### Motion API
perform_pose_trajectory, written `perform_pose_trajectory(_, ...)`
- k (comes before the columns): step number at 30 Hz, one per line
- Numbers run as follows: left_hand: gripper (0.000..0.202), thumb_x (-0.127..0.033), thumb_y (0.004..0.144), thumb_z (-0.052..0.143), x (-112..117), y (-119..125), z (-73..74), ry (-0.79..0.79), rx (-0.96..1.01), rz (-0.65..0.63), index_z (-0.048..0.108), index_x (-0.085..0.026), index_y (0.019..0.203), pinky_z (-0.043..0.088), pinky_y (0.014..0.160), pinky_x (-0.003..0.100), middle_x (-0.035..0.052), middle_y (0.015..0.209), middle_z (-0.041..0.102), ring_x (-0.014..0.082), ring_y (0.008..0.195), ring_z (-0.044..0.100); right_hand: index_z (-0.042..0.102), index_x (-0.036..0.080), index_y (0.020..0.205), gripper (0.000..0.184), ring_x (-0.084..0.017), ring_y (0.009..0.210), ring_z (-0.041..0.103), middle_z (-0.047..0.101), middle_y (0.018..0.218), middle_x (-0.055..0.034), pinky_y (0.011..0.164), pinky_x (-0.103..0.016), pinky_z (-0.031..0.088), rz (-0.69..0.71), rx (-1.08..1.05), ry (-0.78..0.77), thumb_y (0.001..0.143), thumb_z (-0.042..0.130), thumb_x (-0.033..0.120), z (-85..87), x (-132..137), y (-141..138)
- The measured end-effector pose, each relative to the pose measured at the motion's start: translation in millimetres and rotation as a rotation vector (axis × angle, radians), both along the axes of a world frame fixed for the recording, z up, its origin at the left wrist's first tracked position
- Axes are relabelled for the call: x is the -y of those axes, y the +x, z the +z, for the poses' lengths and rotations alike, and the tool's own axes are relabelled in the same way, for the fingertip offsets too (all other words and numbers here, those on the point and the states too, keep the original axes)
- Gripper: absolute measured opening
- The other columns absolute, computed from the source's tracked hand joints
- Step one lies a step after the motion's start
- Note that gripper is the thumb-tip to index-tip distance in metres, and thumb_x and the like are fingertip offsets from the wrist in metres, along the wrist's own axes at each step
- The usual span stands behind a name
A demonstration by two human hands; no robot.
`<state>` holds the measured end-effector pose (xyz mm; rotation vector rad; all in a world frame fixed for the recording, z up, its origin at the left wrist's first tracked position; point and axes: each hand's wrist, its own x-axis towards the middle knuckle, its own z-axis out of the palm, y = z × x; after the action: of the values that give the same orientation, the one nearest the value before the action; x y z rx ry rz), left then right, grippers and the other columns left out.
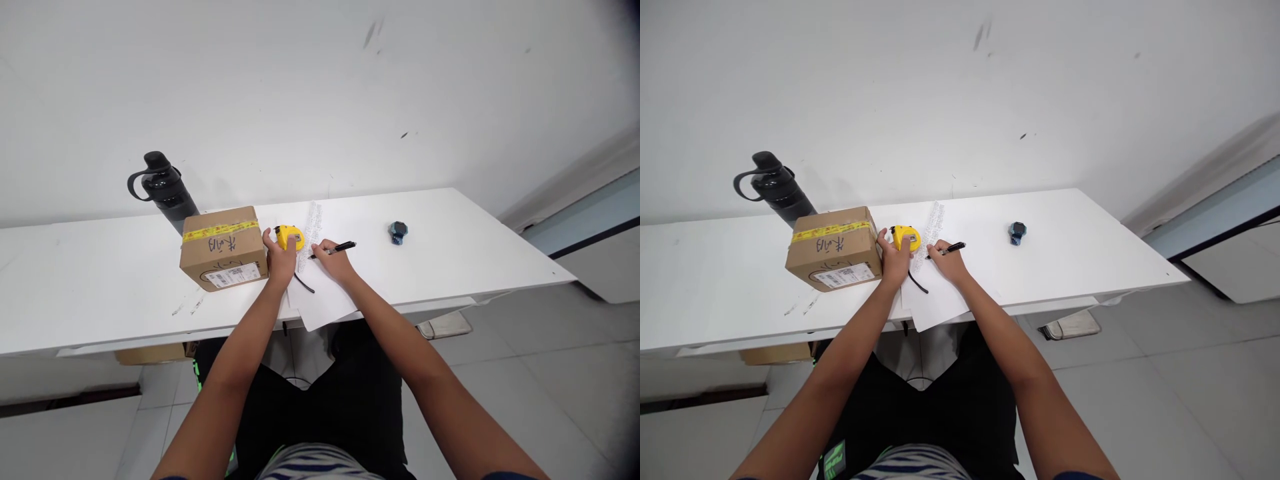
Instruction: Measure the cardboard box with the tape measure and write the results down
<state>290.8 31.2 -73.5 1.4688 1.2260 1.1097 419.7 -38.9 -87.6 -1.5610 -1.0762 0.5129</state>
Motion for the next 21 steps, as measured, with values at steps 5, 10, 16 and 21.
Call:
perform_pose_trajectory(5, 0.052, -0.043, 0.090, 0.055, 4.7, -1.0, 7.0, -0.049, -0.050, -0.038, 0.029, -0.025, 0.131, 0.052, 0.066, 0.032, 0.0044, 0.096, 0.067, 0.0135, 0.052, 0.063, 0.047, 0.023, 0.059, 0.032, -0.017, 0.066, 0.049, 0.051, 0.062, 0.0020, 0.065, -0.032, 0.037, 0.017, 0.009, -0.003, 0.081, 0.058, 0.045, -1.6, -0.4, -0.2)
perform_pose_trajectory(10, 0.046, -0.044, 0.092, 0.051, 5.3, -2.0, 10.1, -0.015, -0.032, -0.062, 0.030, -0.026, 0.128, 0.052, 0.066, 0.030, 0.0035, 0.097, 0.067, 0.0121, 0.049, 0.063, 0.049, 0.023, 0.059, 0.030, -0.017, 0.066, 0.049, 0.052, 0.061, 0.0018, 0.066, -0.032, 0.039, 0.008, -0.012, -0.015, 0.079, 0.058, 0.044, -1.1, 0.1, -0.1)
perform_pose_trajectory(16, 0.056, -0.048, 0.093, 0.048, 5.7, -3.0, 6.4, 0.025, -0.027, -0.123, 0.027, -0.031, 0.142, 0.054, 0.064, 0.029, 0.0039, 0.102, 0.069, 0.0120, 0.052, 0.064, 0.051, 0.023, 0.057, 0.031, -0.017, 0.065, 0.049, 0.052, 0.059, 0.0020, 0.065, -0.032, 0.039, -0.003, -0.035, -0.027, 0.078, 0.059, 0.044, -1.0, 0.5, -0.3)
perform_pose_trajectory(21, 0.063, -0.047, 0.095, 0.045, 6.3, -5.0, 6.9, 0.052, -0.065, -0.153, 0.022, -0.036, 0.152, 0.056, 0.065, 0.028, 0.0038, 0.111, 0.069, 0.0112, 0.054, 0.064, 0.053, 0.023, 0.058, 0.032, -0.017, 0.065, 0.049, 0.052, 0.059, 0.0018, 0.065, -0.032, 0.039, 0.028, -0.018, -0.024, 0.078, 0.060, 0.046, 0.5, 2.0, -0.8)
